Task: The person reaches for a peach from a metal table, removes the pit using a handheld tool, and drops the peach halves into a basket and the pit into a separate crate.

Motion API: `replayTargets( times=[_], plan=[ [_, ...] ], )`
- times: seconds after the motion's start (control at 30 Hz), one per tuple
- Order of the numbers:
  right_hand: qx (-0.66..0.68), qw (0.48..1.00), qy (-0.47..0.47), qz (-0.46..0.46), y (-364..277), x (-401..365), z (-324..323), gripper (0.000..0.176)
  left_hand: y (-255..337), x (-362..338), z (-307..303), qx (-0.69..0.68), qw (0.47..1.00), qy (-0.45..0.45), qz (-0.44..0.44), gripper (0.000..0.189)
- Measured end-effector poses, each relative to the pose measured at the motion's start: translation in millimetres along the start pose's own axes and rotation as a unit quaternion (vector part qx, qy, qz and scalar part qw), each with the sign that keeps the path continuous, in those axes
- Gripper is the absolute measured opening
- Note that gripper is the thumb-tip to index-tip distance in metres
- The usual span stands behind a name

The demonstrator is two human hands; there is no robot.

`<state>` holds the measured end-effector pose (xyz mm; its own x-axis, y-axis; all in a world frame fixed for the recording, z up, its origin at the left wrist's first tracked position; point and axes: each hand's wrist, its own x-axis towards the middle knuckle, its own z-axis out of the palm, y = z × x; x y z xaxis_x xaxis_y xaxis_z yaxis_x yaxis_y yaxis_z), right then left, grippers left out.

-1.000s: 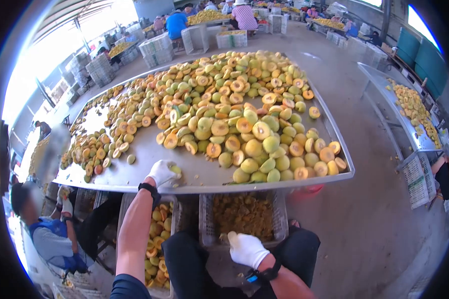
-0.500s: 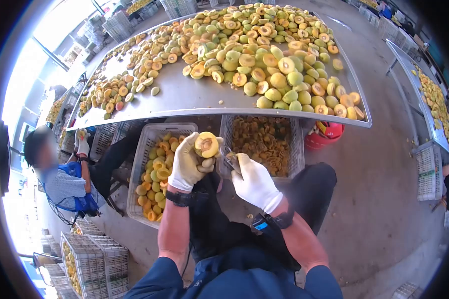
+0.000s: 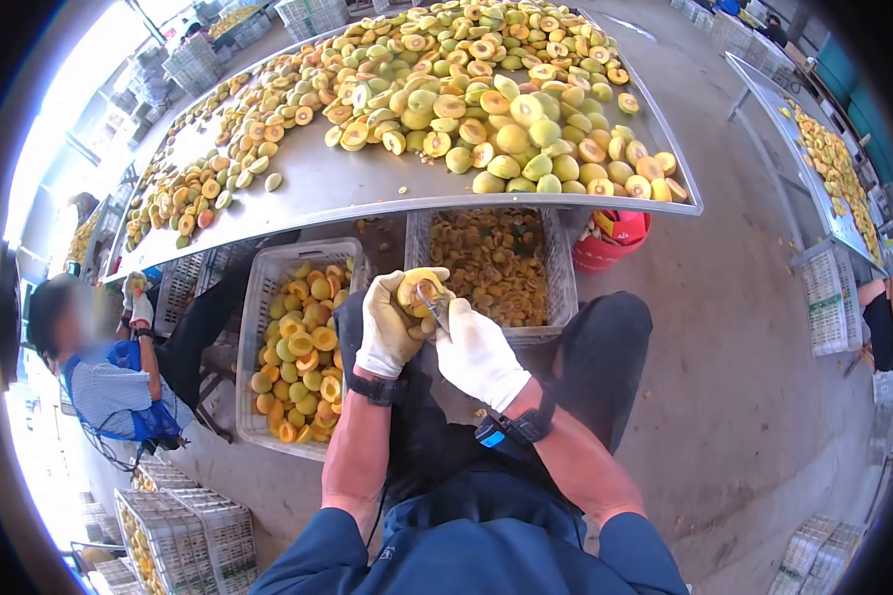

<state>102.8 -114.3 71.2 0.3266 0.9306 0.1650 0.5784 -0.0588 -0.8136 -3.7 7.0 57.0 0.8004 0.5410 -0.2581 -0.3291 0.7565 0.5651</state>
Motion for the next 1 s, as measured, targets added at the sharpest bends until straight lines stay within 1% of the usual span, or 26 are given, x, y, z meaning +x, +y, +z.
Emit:
replayTargets(
  times=[0.03, 0.1, 0.17, 0.23, 0.33, 0.4, 0.43, 0.53, 0.6, 0.7, 0.83, 0.87, 0.9, 0.93, 0.97, 1.0],
  plan=[
    [-0.001, 1.0, 0.0, 0.0, -1, 0, 1, 0.017, 0, 0, 1, 0.004, 1.0, 0.016, 0.004, 0.059],
    [-0.014, 0.999, -0.023, 0.043, -2, 1, 4, 0.018, -1, -2, 2, -0.001, 1.0, 0.024, 0.011, 0.058],
    [-0.006, 0.999, -0.021, 0.03, 2, 2, 9, 0.019, -3, -4, 2, -0.007, 0.999, 0.034, 0.02, 0.058],
    [0.002, 1.0, -0.017, 0.018, -2, 3, 10, 0.019, -3, -5, 5, 0.001, 0.998, 0.048, 0.051, 0.058],
    [-0.021, 0.999, -0.02, 0.04, -7, 4, 9, 0.019, -3, -6, 10, 0.003, 0.996, 0.068, 0.064, 0.057],
    [0.002, 1.0, -0.011, 0.009, -5, 4, 11, 0.018, -3, -6, 8, 0.017, 0.995, 0.059, 0.073, 0.056],
    [0.001, 1.0, -0.012, 0.011, -4, 4, 12, 0.018, -4, -5, 7, 0.031, 0.995, 0.048, 0.081, 0.055],
    [0.021, 0.999, -0.02, 0.023, -5, 6, 13, 0.02, -4, -5, 6, 0.03, 0.995, 0.04, 0.082, 0.054],
    [0.027, 0.996, -0.035, 0.073, -8, 5, 13, 0.023, -6, -6, 7, 0.033, 0.995, 0.051, 0.081, 0.053],
    [0.006, 0.998, -0.048, 0.05, -5, 4, 13, 0.025, -8, -5, 9, 0.034, 0.993, 0.076, 0.087, 0.052],
    [0.014, 0.996, -0.063, 0.054, -8, 2, 4, 0.027, -10, -6, 15, 0.036, 0.988, 0.115, 0.095, 0.049],
    [-0.002, 0.995, -0.087, 0.043, -4, 1, 1, 0.027, -7, -6, 11, 0.036, 0.988, 0.115, 0.094, 0.049],
    [-0.018, 0.993, -0.112, 0.031, -1, 0, -2, 0.028, -1, -6, 4, 0.056, 0.995, 0.057, 0.053, 0.048],
    [-0.018, 0.993, -0.113, 0.032, 0, -2, -5, 0.028, 4, -6, -2, 0.076, 0.997, -0.001, 0.011, 0.047],
    [-0.045, 0.99, -0.13, 0.014, 1, -3, -10, 0.028, 6, -5, -7, 0.06, 0.998, -0.029, -0.012, 0.043],
    [-0.072, 0.986, -0.147, -0.003, 1, -4, -13, 0.027, 2, -3, -4, 0.061, 0.998, -0.029, -0.014, 0.043]
  ],
)
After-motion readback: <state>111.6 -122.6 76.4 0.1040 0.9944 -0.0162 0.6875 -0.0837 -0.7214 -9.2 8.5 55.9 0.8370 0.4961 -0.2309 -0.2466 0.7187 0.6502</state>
